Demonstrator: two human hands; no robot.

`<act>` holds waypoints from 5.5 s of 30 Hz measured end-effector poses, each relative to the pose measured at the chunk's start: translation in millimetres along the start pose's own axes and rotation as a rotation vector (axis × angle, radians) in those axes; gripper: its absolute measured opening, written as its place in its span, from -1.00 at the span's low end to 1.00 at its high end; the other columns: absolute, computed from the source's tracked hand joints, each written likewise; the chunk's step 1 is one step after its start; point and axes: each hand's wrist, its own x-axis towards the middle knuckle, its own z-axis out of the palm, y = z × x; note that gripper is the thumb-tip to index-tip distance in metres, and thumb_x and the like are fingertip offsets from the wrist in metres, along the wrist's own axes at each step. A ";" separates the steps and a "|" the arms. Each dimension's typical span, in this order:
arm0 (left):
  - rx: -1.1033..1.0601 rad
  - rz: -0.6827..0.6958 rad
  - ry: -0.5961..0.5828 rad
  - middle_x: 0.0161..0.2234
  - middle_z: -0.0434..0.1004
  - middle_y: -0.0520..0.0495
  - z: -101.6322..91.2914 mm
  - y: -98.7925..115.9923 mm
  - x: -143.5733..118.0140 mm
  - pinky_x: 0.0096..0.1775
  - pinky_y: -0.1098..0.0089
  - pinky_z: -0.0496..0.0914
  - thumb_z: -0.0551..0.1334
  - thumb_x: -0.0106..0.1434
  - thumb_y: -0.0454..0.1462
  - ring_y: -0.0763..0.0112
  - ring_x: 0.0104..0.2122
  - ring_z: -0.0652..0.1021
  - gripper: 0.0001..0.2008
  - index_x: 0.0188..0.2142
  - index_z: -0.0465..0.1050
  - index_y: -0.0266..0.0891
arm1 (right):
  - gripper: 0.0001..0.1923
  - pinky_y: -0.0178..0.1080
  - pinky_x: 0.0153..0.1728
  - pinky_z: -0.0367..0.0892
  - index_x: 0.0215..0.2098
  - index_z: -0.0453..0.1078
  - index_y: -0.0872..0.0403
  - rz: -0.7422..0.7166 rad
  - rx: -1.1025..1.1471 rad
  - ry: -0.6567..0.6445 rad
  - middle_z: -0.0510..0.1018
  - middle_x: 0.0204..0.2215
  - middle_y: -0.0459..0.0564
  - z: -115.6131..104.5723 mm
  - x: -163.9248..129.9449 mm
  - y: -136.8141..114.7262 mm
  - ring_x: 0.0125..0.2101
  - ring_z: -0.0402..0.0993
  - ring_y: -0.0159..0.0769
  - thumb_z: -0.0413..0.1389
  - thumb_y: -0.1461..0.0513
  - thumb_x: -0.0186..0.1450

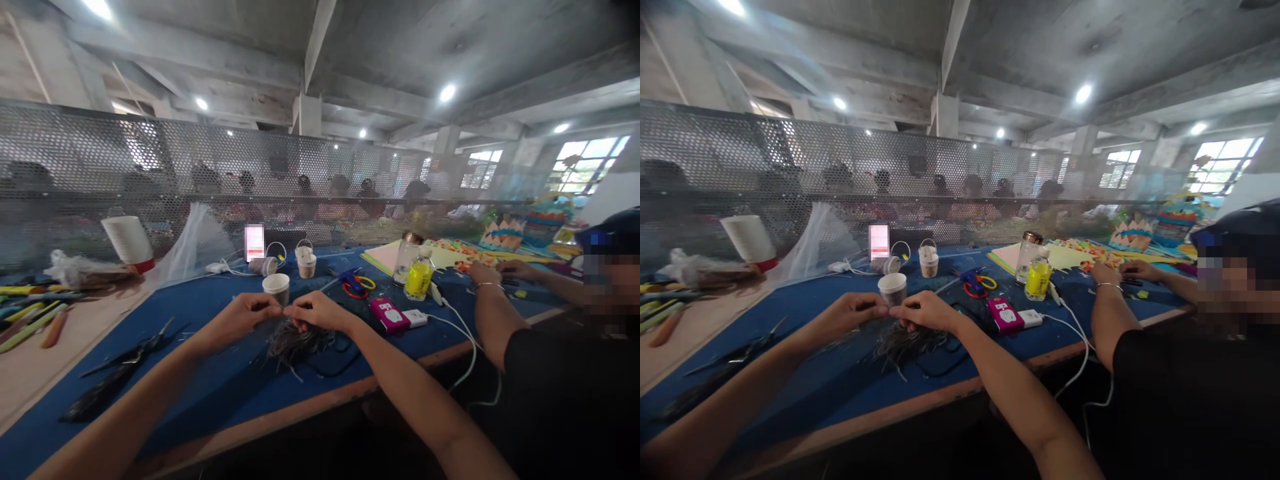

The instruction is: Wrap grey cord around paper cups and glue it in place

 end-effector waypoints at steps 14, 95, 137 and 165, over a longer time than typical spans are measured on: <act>-1.074 0.022 0.260 -0.53 0.37 0.08 -32.2 5.1 -14.8 -0.44 0.56 0.42 0.17 0.24 -0.35 0.64 -0.63 0.34 -0.89 -0.42 0.41 -0.25 | -0.41 -0.37 -0.37 0.22 -0.42 0.48 0.17 0.093 -0.219 -0.056 0.52 -0.54 -0.06 -22.4 6.9 23.7 -0.47 0.41 -0.39 -0.13 -0.11 0.34; -0.680 -0.308 0.264 -0.25 0.58 -0.13 -2.8 -48.0 1.9 -0.50 0.51 0.33 0.41 0.00 -0.28 0.54 -0.52 0.44 -0.69 -0.21 0.57 -0.26 | -0.70 -0.31 -0.44 0.25 -0.53 0.31 0.07 -0.192 0.957 0.343 0.48 -0.29 -0.03 -43.9 -6.3 -2.2 -0.53 0.14 -0.46 0.04 0.09 0.28; -0.812 -0.120 -0.142 0.15 0.29 -0.28 6.7 -20.9 -10.4 -0.18 0.14 0.40 0.06 0.20 0.15 0.07 -0.17 0.54 -0.33 0.19 0.26 -0.14 | -0.68 -0.39 -0.49 0.09 -0.28 0.45 0.11 -0.138 0.062 0.264 0.34 -0.56 -0.16 -9.7 8.5 12.2 -0.56 0.17 -0.49 0.08 0.02 0.26; -0.857 -0.126 -0.004 -0.04 0.49 -0.27 -2.9 -27.3 -7.3 -0.41 0.36 0.39 -0.03 0.27 0.11 0.31 -0.41 0.56 -0.39 0.12 0.34 -0.23 | -0.64 -0.39 -0.49 0.06 -0.48 0.39 0.14 -0.112 -0.146 0.272 0.30 -0.60 -0.16 0.3 8.5 14.4 -0.54 0.16 -0.48 0.11 0.00 0.22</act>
